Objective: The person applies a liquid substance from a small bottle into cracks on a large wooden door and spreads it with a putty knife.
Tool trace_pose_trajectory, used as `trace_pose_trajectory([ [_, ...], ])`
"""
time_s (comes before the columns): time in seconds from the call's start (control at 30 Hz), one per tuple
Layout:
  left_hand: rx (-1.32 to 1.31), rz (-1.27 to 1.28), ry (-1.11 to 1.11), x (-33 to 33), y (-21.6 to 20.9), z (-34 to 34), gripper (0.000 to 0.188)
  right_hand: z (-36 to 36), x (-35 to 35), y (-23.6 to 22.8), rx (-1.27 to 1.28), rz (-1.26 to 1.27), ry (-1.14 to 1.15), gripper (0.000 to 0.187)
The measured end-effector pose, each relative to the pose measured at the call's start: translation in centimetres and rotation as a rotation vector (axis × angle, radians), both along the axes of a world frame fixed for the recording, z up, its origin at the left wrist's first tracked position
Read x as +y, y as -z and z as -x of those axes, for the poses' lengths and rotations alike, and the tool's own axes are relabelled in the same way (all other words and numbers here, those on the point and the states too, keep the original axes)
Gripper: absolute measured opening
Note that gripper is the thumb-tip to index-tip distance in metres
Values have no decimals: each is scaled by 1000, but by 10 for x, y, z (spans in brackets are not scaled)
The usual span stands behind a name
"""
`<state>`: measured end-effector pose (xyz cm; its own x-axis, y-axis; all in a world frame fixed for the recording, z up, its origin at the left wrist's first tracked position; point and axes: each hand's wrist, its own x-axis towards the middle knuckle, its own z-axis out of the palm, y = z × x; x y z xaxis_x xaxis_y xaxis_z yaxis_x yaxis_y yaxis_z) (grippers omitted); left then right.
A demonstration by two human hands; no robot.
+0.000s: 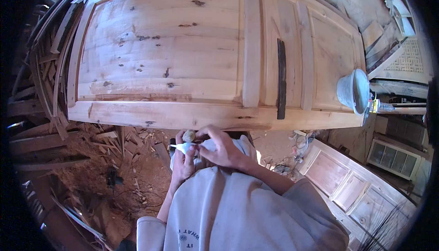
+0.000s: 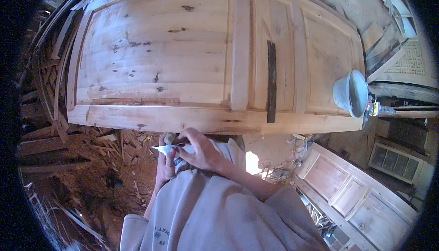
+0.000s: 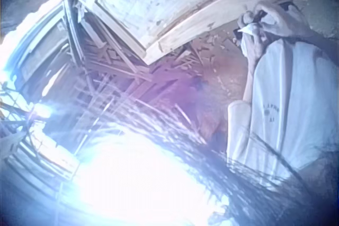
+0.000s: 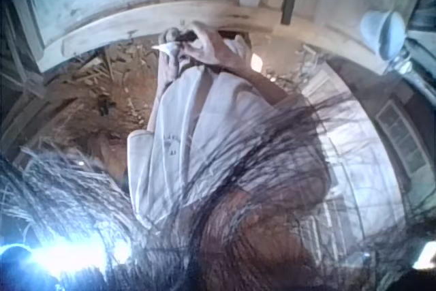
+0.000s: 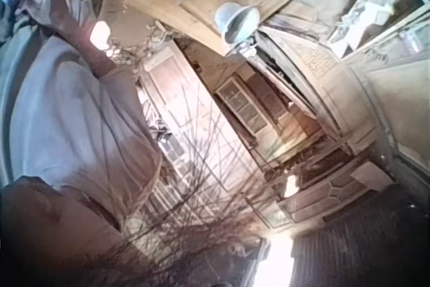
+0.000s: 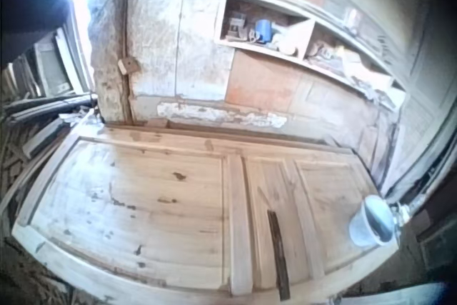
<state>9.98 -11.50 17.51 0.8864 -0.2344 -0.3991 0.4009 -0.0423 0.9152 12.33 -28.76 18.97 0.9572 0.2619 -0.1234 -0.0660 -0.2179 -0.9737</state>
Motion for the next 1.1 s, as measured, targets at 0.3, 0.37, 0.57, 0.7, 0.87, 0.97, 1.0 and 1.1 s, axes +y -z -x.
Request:
trace_pose_trajectory([
  [0.3,-71,-22,-88,-14,-1,4,76,6,-3,9,325,-247,-271,39],
  [0.37,-101,-34,-29,-15,-16,6,87,6,-4,6,701,-648,-186,36],
  [0.57,14,-99,-251,20,34,41,77,35,-57,44,617,-525,-21,24],
  [0.7,33,-271,-323,62,67,55,37,69,-116,110,520,-265,441,22],
  [0.87,203,-313,-598,129,187,131,33,56,-140,132,277,-116,567,16],
  [0.97,223,-786,-507,140,211,166,35,54,-150,151,102,16,578,13],
  [1.0,224,-782,-500,138,210,171,35,53,-151,149,159,52,586,17],
  [1.1,340,-651,-620,132,210,179,36,54,-150,151,172,89,613,22],
])
